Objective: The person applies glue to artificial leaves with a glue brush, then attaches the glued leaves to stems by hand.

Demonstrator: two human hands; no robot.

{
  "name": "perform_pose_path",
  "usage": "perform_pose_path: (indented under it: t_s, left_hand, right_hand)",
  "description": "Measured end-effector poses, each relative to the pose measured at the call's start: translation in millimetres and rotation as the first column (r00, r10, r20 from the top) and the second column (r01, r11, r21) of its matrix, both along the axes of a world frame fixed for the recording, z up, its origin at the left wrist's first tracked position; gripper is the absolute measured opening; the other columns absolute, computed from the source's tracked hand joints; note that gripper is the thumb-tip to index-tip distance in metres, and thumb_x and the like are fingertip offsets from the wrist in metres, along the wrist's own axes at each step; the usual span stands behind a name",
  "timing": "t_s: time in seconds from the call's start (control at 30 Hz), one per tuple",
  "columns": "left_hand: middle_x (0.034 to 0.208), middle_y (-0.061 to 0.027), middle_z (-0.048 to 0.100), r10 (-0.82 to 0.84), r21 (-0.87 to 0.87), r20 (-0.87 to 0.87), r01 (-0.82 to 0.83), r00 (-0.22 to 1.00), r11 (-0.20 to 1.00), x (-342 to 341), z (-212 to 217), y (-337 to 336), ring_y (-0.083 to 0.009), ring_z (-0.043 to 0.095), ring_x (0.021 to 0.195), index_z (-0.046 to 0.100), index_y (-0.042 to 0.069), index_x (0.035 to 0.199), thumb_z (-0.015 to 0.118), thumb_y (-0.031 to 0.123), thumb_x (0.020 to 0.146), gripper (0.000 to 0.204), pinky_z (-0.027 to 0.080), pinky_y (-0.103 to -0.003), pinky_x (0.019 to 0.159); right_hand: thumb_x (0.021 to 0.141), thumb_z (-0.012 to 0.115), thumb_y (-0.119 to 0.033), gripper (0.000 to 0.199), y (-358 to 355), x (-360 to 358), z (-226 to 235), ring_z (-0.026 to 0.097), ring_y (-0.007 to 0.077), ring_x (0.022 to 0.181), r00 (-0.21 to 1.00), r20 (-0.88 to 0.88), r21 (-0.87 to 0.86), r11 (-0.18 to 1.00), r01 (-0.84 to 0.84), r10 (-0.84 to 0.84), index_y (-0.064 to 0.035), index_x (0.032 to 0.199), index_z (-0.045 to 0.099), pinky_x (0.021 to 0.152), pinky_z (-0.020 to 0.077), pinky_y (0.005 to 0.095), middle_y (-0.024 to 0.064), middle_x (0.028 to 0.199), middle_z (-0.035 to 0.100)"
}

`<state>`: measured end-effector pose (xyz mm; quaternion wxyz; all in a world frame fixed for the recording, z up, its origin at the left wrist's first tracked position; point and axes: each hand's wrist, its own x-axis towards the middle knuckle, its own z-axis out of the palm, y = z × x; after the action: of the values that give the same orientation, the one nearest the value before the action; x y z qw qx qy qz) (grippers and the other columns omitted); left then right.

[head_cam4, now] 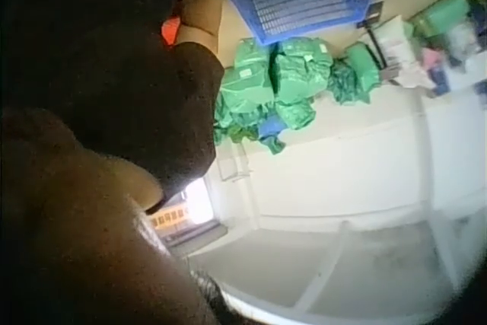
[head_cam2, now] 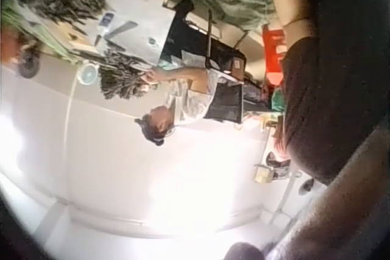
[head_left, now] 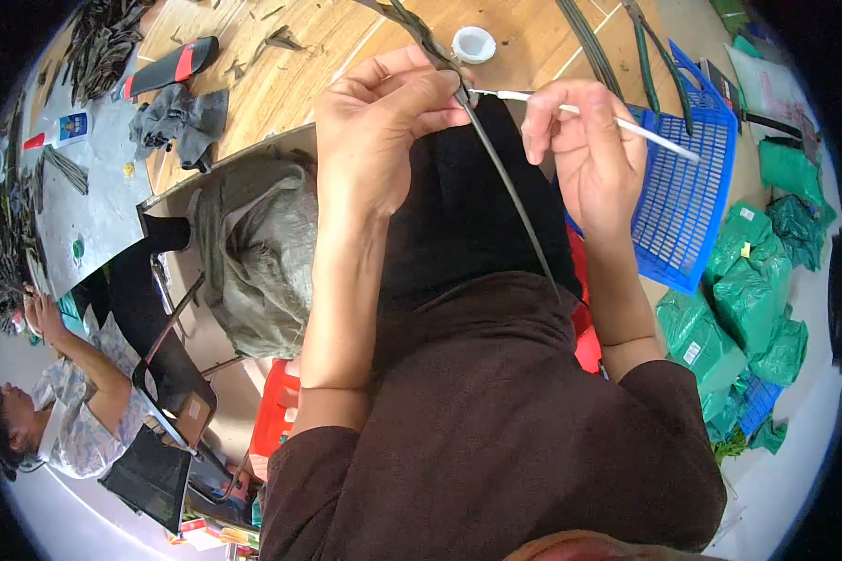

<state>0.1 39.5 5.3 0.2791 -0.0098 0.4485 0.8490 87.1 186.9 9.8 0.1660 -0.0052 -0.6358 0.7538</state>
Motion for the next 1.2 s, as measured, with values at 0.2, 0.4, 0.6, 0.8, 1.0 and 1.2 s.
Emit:
perform_pose_path:
  t_s: [0.2, 0.4, 0.6, 0.8, 1.0, 1.2]
  left_hand:
    - [0.078, -0.0154, 0.064, -0.012, -0.006, -0.004, 0.012, 1.0, 1.0, -2, -1, 0, -0.0167, 0.062, 0.06, 0.059, -0.007, 0.087, 0.06, -0.003, 0.074, 0.013, 0.054, -0.025, 0.056]
    - [0.078, -0.0157, 0.064, 0.007, -0.008, 0.009, -0.007, 1.0, 1.0, -3, -4, -1, -0.0174, 0.062, 0.062, 0.059, -0.007, 0.087, 0.06, -0.004, 0.074, 0.013, 0.054, -0.025, 0.056]
    - [0.077, -0.014, 0.064, 0.068, -0.081, -0.019, -0.069, 0.998, 0.994, -8, -13, -1, -0.0173, 0.063, 0.063, 0.059, -0.007, 0.086, 0.061, -0.003, 0.074, 0.013, 0.054, -0.025, 0.056]
    - [0.076, -0.0125, 0.064, 0.095, -0.134, -0.032, -0.098, 0.995, 0.986, -10, -16, 0, -0.0164, 0.061, 0.06, 0.059, -0.007, 0.087, 0.063, -0.003, 0.073, 0.015, 0.053, -0.025, 0.055]
    - [0.076, -0.0126, 0.063, 0.076, -0.135, -0.027, -0.079, 0.997, 0.988, -13, -19, -2, -0.0168, 0.061, 0.058, 0.058, -0.007, 0.088, 0.063, -0.003, 0.073, 0.016, 0.053, -0.024, 0.055]
    - [0.076, -0.0133, 0.063, 0.076, -0.121, -0.022, -0.078, 0.997, 0.99, -11, -17, 1, -0.0176, 0.061, 0.057, 0.058, -0.008, 0.088, 0.063, -0.004, 0.073, 0.016, 0.053, -0.025, 0.054]
  right_hand:
    - [0.095, 0.035, -0.028, 0.042, 0, -2, -9, 0.051, 0.0138, 0.059, 0.997, 0.055, -0.387, 0.922, -0.021, 0.046, 0.008, 0.092, 0.057, 0.051, 0.0428, 0.0258, 0.0124, 0.073, 0.057]
    - [0.095, 0.036, -0.027, 0.04, 2, -8, -4, 0.051, 0.014, 0.058, 0.999, 0.05, -0.431, 0.902, 0.016, 0.006, 0.0061, 0.091, 0.057, 0.051, 0.0431, 0.0249, 0.0126, 0.072, 0.057]
    - [0.095, 0.04, -0.019, 0.03, 14, -21, -4, 0.048, 0.0087, 0.062, 0.976, -0.021, 0.307, 0.927, 0.214, -0.218, 0.0048, 0.089, 0.058, 0.057, 0.0395, 0.0203, 0.0079, 0.075, 0.057]
    - [0.093, 0.044, -0.02, 0.028, 11, -40, -17, 0.048, 0.0048, 0.065, 0.97, 0.077, 0.477, 0.863, 0.168, -0.231, 0.0018, 0.088, 0.061, 0.058, 0.0387, 0.0175, 0.0028, 0.075, 0.057]
    - [0.094, 0.043, -0.02, 0.03, 13, -37, -12, 0.05, 0.0072, 0.065, 0.975, 0.027, 0.413, 0.891, 0.188, -0.219, 0.0039, 0.088, 0.06, 0.058, 0.0401, 0.019, 0.0058, 0.075, 0.058]
    - [0.095, 0.036, -0.018, 0.033, 4, -19, -6, 0.052, 0.0135, 0.061, 0.994, 0.016, 0.109, 0.988, 0.11, -0.113, 0.0077, 0.087, 0.055, 0.056, 0.0415, 0.0229, 0.0148, 0.075, 0.058]
